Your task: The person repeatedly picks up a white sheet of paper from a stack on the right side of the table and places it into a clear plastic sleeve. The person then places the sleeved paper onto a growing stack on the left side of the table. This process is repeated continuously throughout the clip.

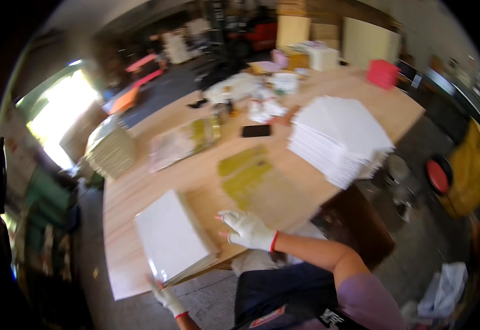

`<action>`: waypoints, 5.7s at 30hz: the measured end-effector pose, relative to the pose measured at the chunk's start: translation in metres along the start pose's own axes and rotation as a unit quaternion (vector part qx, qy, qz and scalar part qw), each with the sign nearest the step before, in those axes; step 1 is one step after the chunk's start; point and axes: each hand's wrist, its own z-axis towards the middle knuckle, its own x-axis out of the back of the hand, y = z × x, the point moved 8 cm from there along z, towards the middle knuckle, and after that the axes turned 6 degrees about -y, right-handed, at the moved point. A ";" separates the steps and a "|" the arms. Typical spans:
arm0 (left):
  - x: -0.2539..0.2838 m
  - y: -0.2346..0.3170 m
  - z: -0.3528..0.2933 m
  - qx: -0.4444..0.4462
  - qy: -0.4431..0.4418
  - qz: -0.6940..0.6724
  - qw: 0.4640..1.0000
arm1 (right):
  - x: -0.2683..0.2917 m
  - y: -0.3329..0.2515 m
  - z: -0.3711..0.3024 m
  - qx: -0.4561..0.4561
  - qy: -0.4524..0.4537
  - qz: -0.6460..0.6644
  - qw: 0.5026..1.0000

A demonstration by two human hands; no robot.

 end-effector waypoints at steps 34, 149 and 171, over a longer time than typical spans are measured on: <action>-0.326 0.184 -0.096 -0.326 -0.466 0.345 0.747 | 0.283 0.275 -0.336 -0.220 0.589 0.447 0.637; -0.201 0.065 -0.189 0.449 -0.367 -0.283 0.764 | -0.049 0.056 -0.119 -0.141 -0.176 0.272 0.935; -0.183 0.131 -0.144 -0.180 -0.320 0.082 0.926 | 0.025 0.136 -0.152 -0.142 -0.012 -0.031 0.989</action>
